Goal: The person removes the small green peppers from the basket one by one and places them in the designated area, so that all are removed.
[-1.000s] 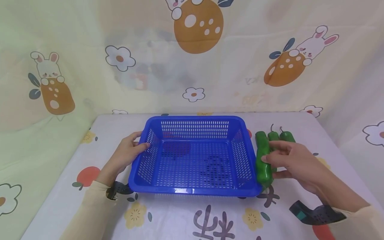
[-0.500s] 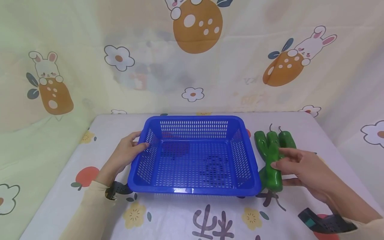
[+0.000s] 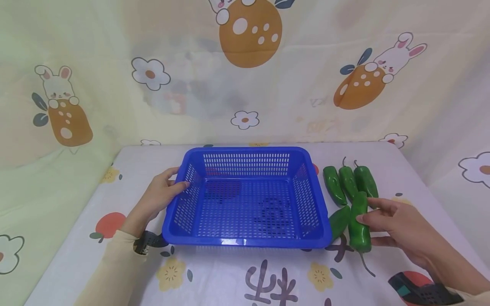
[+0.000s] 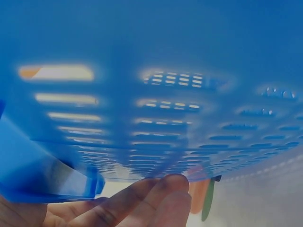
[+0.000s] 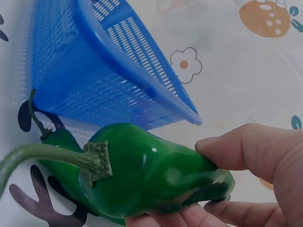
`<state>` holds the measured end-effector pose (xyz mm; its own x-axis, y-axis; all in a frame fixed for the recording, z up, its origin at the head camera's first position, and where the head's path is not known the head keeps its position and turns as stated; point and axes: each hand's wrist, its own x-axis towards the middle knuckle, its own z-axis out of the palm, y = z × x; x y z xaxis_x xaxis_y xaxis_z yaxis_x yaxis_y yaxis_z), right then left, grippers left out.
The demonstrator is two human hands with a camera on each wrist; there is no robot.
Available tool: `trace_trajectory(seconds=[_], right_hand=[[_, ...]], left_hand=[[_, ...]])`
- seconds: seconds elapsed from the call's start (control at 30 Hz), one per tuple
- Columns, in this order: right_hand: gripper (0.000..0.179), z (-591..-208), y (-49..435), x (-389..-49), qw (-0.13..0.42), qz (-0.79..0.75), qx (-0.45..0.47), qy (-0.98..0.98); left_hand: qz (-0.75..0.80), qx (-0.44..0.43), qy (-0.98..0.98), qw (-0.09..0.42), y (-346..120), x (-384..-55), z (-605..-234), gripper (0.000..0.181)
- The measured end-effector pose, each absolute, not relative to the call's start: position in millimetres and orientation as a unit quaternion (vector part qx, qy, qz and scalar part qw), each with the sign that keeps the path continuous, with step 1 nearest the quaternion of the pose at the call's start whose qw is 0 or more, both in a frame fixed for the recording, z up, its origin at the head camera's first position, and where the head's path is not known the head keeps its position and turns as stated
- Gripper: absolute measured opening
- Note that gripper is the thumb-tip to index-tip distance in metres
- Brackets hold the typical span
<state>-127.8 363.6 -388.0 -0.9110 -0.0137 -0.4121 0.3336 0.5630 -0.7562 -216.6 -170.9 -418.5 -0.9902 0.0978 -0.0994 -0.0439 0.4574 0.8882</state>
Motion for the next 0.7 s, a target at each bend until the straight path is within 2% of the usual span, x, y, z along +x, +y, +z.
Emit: trace_trajectory(seconds=[0.7], right_hand=[[0.08, -411.6, 374.1, -128.5, 0.231, -0.474, 0.139, 0.838]], left_hand=[[0.524, 0.02, 0.848, 0.071, -171.6, -215.8, -416.8, 0.062]])
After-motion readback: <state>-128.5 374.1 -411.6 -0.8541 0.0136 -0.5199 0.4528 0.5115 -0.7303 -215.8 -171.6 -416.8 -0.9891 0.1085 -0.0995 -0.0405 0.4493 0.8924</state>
